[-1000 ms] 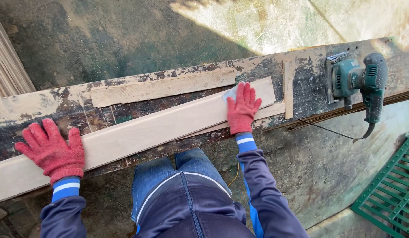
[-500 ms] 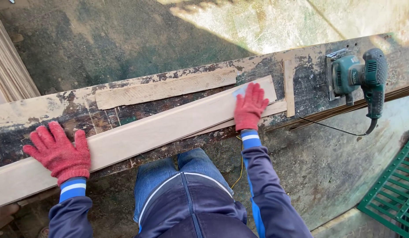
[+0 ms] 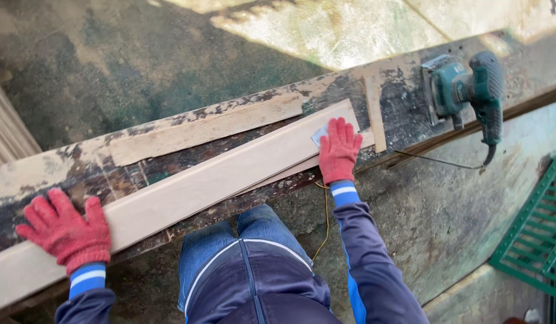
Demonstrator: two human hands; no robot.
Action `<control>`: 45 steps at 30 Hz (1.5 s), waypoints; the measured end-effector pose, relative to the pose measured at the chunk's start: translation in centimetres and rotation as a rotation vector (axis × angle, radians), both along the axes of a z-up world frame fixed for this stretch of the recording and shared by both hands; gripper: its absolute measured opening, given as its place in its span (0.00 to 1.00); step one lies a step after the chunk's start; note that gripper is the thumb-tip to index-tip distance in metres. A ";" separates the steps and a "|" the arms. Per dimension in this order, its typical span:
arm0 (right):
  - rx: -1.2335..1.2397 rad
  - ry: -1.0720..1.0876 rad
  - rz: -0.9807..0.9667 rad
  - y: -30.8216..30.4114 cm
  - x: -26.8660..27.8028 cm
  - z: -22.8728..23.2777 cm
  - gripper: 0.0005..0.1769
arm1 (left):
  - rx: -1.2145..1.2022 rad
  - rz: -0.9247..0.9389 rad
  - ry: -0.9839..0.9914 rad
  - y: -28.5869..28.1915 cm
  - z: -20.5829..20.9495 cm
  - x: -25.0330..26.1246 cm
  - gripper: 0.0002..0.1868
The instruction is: Sanding a long wooden plank manually using a piece of sandpaper.
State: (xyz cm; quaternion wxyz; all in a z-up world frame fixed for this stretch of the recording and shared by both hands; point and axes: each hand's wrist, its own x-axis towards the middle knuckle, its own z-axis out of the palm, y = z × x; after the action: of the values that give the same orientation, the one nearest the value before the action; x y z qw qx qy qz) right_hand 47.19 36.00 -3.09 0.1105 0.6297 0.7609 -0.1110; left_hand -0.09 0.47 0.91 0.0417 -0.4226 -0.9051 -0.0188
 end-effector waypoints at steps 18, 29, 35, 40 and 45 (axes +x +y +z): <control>-0.047 -0.030 -0.019 0.0 1.0 -0.5 0.35 | -0.182 0.175 -0.157 2.9 1.3 1.2 0.41; 0.192 0.273 0.189 -7.9 -3.1 -0.5 0.35 | -0.002 -0.436 -0.195 24.7 -3.4 23.9 0.42; 0.228 0.282 0.002 -0.3 5.2 -2.7 0.35 | -0.133 -0.370 -0.107 27.0 -1.2 26.6 0.39; 0.222 0.505 0.267 -4.4 4.4 -1.6 0.34 | -0.117 -0.382 -0.034 26.4 -2.7 26.4 0.39; 0.260 0.345 0.267 1.7 9.4 -2.4 0.31 | -0.083 -0.418 -0.062 26.4 -2.7 26.4 0.39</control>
State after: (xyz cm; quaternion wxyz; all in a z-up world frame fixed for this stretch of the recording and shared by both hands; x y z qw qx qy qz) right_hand 56.62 37.69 -5.51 -0.0890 0.5041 0.8529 -0.1023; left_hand 26.28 26.86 -1.78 -0.0082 -0.6017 -0.7987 -0.0027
